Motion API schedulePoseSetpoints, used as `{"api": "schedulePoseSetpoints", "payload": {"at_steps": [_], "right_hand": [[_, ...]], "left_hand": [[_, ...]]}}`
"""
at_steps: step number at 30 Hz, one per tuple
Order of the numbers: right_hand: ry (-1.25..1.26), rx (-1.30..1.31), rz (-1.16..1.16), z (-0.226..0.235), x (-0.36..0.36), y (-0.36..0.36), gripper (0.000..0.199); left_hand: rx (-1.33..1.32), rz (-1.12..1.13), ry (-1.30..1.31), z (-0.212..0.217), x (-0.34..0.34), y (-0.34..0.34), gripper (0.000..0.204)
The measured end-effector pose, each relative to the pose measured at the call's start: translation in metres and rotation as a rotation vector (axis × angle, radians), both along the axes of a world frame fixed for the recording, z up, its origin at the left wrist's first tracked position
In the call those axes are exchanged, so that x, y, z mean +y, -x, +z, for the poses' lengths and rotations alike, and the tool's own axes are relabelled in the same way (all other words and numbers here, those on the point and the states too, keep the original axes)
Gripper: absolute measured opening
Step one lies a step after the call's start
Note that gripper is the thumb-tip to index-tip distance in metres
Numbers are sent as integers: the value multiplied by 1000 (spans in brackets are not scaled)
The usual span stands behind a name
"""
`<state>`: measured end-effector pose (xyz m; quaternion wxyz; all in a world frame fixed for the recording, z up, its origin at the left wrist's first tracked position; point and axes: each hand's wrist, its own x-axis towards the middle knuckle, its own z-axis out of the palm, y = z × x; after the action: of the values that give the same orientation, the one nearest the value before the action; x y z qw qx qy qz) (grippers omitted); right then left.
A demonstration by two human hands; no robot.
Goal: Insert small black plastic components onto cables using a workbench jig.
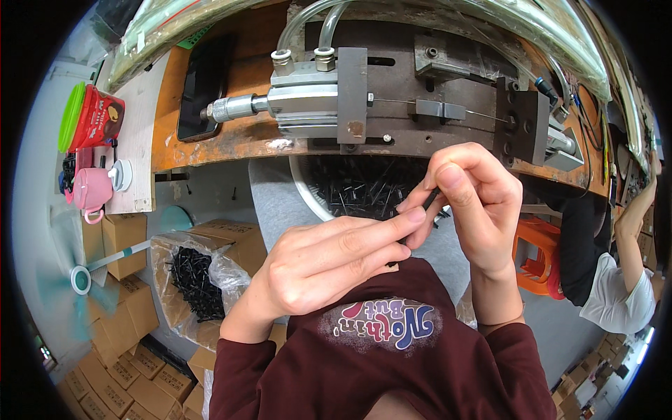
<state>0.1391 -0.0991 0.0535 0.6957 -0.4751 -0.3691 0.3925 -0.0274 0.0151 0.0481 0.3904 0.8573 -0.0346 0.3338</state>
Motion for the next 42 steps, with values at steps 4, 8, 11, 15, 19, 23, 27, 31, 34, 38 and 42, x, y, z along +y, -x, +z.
{"api": "schedulePoseSetpoints", "payload": {"at_steps": [4, 8, 11, 15, 19, 23, 27, 31, 34, 38, 42], "right_hand": [[9, 0, 0, 0, -3, -2, 15], [71, 33, -36, 7, -4, -3, 12], [185, -367, -123, 28, 0, -10, 15], [36, -852, -449, 67, 29, -46, 12], [-110, -1464, -547, 88, 92, -109, 18], [20, -1532, -305, 96, 154, -120, 36], [214, -1572, -77, 92, 205, -151, 31], [257, -1768, -35, 95, 216, -145, 22], [157, -1720, -122, 99, 195, -149, 18], [50, -1391, -249, 105, 149, -148, 22], [-56, -901, -332, 89, 92, -103, 25]], "left_hand": [[1, -31, 19, 1, -1, -3, 21], [14, -18, -18, 3, 0, -6, 26], [48, 37, -19, 15, 1, -10, 28], [64, 177, 38, 22, 1, -22, 31], [88, 261, -109, 17, -5, -41, 29], [171, 338, -254, 6, -15, -55, 27], [190, 367, -343, -6, -26, -72, 26], [262, 411, -408, -4, -24, -73, 27], [266, 409, -423, 2, -19, -77, 26], [250, 401, -413, 2, -16, -80, 25], [296, 427, -422, 1, -12, -75, 25]]}}
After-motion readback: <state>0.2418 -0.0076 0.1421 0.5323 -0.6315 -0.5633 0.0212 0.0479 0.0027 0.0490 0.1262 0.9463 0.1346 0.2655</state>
